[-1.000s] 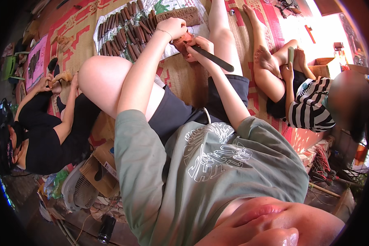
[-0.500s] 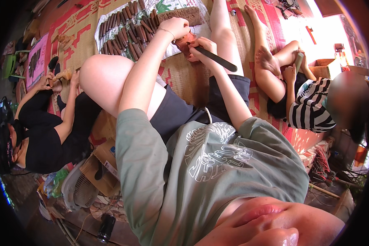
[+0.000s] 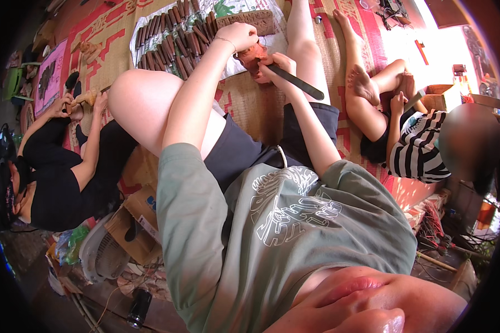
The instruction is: The person sits on a mat and uses a knife to carve a small piece of reddish-brown wood. They hold the wood in their left hand and carefully shape it with the knife in their right hand, occasionally rotating the piece to access different sides.
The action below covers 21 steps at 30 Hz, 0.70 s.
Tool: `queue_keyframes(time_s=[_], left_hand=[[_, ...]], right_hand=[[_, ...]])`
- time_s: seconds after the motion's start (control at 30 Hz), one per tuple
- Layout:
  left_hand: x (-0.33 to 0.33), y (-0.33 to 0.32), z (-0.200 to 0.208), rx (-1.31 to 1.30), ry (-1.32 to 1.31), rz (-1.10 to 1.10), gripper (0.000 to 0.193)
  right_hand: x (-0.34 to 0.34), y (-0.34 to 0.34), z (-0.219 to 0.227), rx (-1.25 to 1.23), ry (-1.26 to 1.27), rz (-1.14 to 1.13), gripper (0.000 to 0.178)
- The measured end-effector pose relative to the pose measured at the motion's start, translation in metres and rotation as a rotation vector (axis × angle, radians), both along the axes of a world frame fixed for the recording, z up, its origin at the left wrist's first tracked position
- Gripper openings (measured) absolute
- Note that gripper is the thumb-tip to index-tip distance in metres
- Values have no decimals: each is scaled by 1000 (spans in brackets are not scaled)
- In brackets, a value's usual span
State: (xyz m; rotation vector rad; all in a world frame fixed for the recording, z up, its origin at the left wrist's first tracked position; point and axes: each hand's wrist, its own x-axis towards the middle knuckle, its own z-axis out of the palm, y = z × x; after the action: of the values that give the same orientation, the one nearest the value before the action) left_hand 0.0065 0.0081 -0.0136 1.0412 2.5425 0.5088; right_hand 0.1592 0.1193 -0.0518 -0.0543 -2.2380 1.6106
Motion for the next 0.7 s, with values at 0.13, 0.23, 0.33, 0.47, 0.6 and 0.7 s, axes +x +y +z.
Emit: queue_keyframes(time_s=[0.13,0.23,0.33,0.47,0.6,0.7], left_hand=[[-1,-1,1,-3,11,-2,27],[0,-2,2,-10,5,14,27],[0,-3,-1,0,0,3,27],[5,5,7,-40,15,-16,27],[0,2,0,-15,29,10,28],[-1,1,-3,-1,14,6,28]], right_hand=[[-9,2,-7,172,100,-28,11],[-11,-3,-4,112,77,-36,11],[-5,-3,-5,51,34,-14,11],[-13,8,-15,176,151,-48,11],[-10,3,-3,154,51,-57,11],[-7,6,-19,129,124,-47,11]])
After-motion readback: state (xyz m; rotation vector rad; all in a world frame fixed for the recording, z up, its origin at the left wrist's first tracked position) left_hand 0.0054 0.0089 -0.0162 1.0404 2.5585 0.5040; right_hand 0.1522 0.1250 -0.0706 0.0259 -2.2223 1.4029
